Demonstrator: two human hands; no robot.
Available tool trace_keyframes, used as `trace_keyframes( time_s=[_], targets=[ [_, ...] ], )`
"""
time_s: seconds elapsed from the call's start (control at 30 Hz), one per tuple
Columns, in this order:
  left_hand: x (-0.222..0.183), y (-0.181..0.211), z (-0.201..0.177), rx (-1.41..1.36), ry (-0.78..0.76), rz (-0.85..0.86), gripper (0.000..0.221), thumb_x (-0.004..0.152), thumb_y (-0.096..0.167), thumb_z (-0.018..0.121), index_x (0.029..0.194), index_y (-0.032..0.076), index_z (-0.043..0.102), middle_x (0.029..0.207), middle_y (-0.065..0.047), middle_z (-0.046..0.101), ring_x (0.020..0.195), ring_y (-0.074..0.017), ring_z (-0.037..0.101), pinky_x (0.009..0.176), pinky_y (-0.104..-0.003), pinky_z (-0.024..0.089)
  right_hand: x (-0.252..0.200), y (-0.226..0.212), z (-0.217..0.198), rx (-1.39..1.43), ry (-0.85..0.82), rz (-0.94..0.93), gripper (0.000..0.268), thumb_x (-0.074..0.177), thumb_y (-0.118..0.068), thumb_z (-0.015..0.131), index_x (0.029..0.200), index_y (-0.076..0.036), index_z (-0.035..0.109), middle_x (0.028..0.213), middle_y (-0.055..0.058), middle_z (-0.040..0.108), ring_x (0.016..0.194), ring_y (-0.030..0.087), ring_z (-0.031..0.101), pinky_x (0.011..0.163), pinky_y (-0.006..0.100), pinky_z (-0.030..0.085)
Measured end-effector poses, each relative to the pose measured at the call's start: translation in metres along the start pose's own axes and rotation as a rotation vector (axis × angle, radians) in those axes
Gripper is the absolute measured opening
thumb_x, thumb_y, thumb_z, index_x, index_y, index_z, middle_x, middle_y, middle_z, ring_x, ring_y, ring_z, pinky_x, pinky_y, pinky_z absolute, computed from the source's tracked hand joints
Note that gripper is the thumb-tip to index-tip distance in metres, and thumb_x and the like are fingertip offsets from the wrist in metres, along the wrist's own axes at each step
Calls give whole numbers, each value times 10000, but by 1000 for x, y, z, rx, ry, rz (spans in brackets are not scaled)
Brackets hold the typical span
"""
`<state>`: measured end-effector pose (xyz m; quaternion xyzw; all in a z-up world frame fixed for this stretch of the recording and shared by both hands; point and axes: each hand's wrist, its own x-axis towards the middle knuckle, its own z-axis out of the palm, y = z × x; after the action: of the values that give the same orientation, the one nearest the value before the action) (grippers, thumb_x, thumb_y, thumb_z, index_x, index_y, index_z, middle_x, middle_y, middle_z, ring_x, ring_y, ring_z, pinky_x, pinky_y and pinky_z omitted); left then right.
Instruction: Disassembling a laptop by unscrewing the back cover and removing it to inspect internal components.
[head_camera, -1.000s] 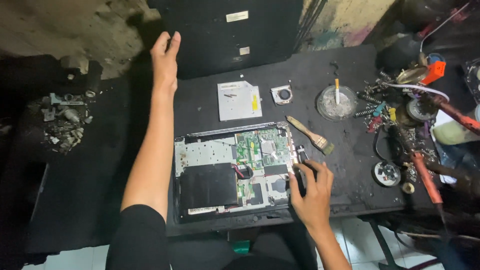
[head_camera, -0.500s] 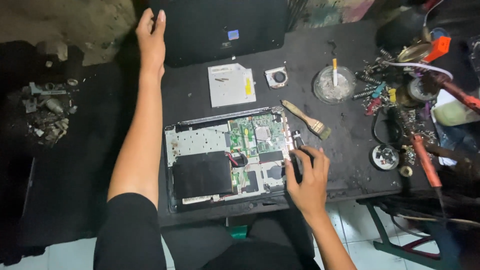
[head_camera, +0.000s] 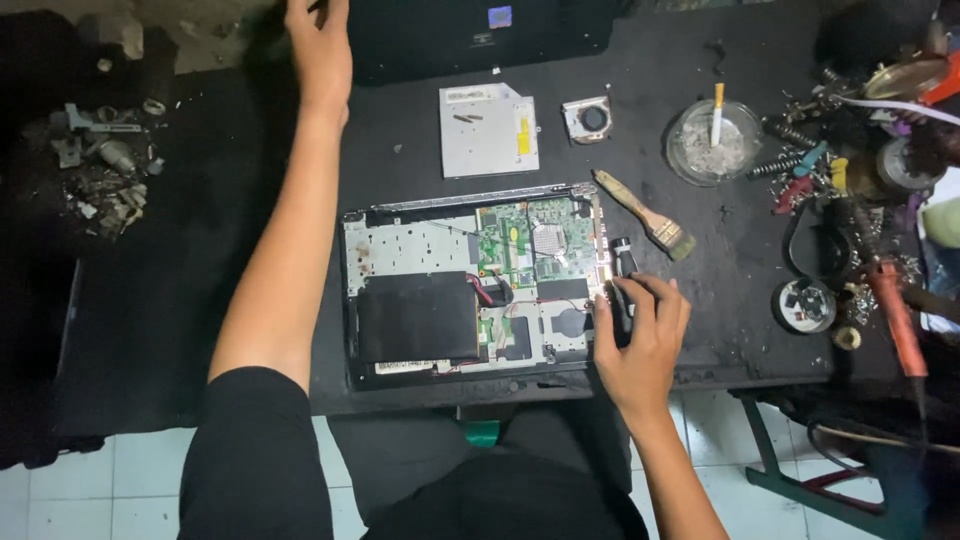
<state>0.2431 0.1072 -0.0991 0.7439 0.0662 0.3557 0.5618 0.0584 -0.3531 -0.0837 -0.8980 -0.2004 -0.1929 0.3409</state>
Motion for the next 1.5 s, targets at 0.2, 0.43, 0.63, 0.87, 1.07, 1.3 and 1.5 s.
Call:
trace_keyframes(
  time_s=[0.2,0.43,0.63,0.87,1.07,1.3,1.5],
  targets=[
    [-42,90,78,92,174,321,94,1047,212,521,1073,137,571,991,-78,591,902,-222,565,826,-342,435,0,2,2,-6,11,-24,250,1028,-164,669,1223,-8,652,1229,165,551,1134,352,551,1157,564,376],
    [-97,114,186,693,-791,382,620,1023,448,659,1471,65,465,1478,-118,454,1368,-329,409,1089,-537,349,1,-1,-1,-8,34,-33,201,1027,-147,651,1182,-19,651,1190,156,579,1125,343,569,1158,586,391],
    [-107,70,220,884,-814,390,679,986,519,620,1465,52,506,1590,-213,338,1500,-424,216,1204,-663,-1,2,1,-2,4,57,-7,181,1015,-130,646,1164,-27,649,1169,143,576,1108,341,566,1162,588,390],
    [-108,97,202,607,-620,379,528,974,275,754,1343,55,447,1227,-154,569,1196,-368,551,999,-492,368,-1,1,-2,28,52,-27,184,1014,-116,656,1170,-18,650,1170,148,579,1100,337,575,1165,587,388],
    [-97,184,103,21,-402,167,492,1035,367,690,1392,141,435,1351,-110,627,1204,-267,671,981,-352,538,-2,5,-1,28,83,-16,181,1029,-110,670,1181,-15,645,1182,154,572,1101,341,568,1166,590,394],
    [-150,232,-2,9,-420,-25,469,1118,269,519,1527,66,407,1378,-168,511,1202,-258,644,934,-298,602,-4,2,-7,94,151,62,112,1068,-80,608,1148,-8,641,1140,141,587,1093,324,569,1184,560,388],
    [-223,218,-8,-73,-494,-196,548,1037,358,498,1376,-63,586,1158,-263,637,915,-365,739,810,-477,578,-2,1,-8,135,205,80,63,1054,-19,674,1112,-42,667,1042,108,597,1034,381,589,1113,567,398]
  ],
)
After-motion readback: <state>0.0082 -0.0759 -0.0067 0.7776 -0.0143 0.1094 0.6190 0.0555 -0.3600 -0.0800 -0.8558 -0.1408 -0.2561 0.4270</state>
